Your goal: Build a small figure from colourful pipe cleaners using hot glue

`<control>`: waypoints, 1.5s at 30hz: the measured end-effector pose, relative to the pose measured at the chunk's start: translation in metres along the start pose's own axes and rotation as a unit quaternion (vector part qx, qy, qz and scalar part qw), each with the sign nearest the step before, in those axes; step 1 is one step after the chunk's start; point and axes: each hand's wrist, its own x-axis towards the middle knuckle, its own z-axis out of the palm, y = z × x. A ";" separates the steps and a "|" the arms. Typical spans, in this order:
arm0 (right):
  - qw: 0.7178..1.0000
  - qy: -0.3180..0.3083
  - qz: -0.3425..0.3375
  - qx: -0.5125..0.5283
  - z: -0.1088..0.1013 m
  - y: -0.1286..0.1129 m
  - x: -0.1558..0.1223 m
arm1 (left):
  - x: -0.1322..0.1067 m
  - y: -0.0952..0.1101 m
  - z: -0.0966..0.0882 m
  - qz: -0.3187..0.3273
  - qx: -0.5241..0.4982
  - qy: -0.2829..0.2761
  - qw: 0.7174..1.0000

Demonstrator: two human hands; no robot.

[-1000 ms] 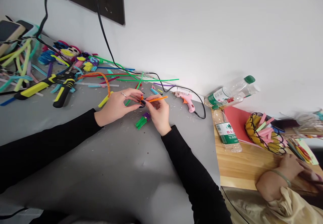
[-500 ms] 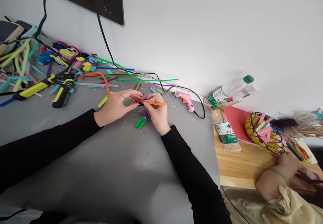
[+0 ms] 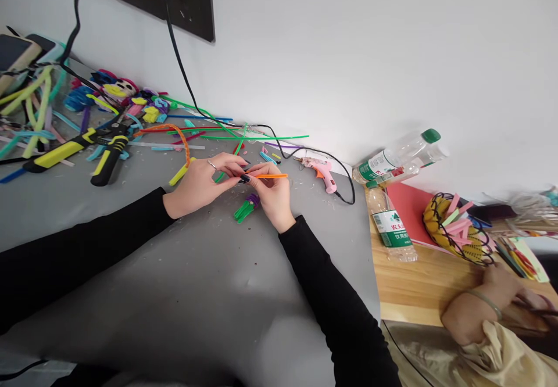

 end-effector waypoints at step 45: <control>0.994 -0.082 0.040 0.060 -0.001 -0.010 -0.001 | 0.007 0.002 -0.011 -0.159 -0.280 -0.248 0.914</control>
